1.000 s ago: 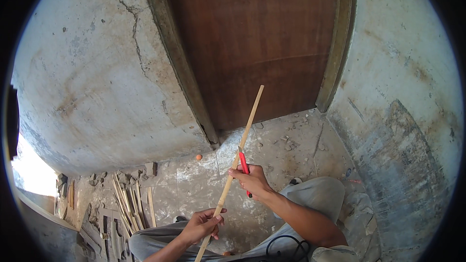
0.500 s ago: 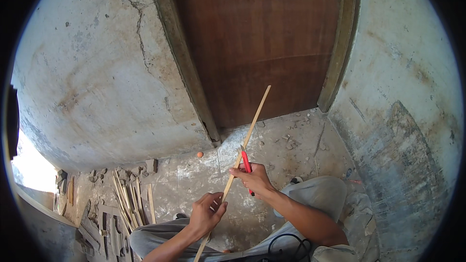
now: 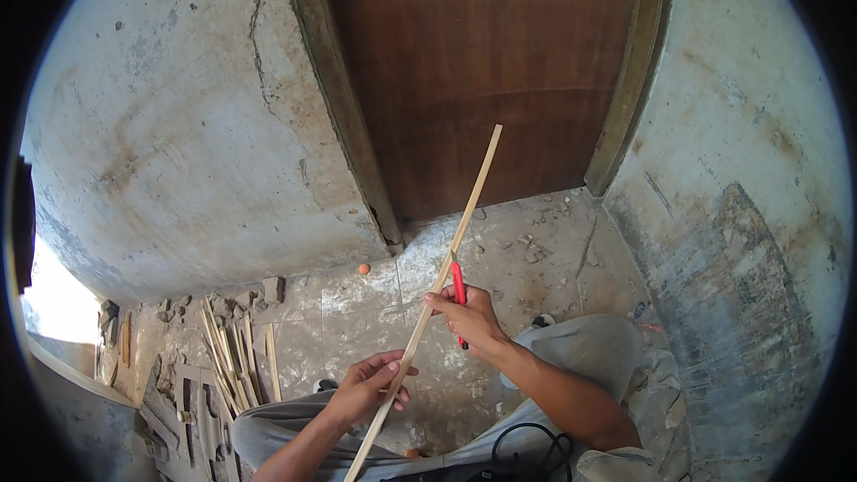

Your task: The person scrapes a thin strip of wood using a utility knife by hand while sitting on a concrete floor.

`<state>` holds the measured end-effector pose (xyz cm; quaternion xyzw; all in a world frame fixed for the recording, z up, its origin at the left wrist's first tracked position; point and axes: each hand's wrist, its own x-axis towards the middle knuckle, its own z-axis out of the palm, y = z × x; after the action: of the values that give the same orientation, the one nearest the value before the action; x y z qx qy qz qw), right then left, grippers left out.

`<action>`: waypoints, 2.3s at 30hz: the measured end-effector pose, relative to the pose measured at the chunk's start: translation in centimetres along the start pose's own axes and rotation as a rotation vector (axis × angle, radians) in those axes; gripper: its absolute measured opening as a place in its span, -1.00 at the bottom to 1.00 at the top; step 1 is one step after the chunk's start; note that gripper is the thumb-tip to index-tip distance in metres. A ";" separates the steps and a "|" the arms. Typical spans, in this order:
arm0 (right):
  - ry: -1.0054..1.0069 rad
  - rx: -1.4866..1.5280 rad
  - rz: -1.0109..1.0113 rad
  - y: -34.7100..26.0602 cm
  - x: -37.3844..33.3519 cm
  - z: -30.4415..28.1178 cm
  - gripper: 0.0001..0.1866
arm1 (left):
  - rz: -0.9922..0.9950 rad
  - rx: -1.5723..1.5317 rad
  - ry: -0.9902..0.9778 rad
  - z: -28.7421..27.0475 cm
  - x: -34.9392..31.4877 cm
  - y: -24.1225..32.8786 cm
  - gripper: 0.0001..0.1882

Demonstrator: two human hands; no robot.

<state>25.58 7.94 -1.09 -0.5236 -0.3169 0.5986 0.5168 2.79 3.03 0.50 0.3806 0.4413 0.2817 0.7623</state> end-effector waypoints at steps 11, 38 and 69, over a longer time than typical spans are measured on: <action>-0.021 -0.448 -0.311 -0.3 -0.5 -0.4 -0.63 | -0.077 -0.034 -0.110 -0.4 -1.3 -0.4 -0.69; -0.169 -1.086 -0.885 0.3 -4.5 1.3 -0.64 | -0.053 -0.152 0.041 -0.1 -1.5 0.4 -0.70; -0.067 -1.202 -0.918 -0.6 -4.5 1.7 -0.70 | -0.005 -0.001 0.091 0.8 -2.5 0.5 -0.69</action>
<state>23.81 4.10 1.27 -0.5122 -0.7905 0.0632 0.3298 2.34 1.15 2.33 0.3660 0.4764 0.2969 0.7423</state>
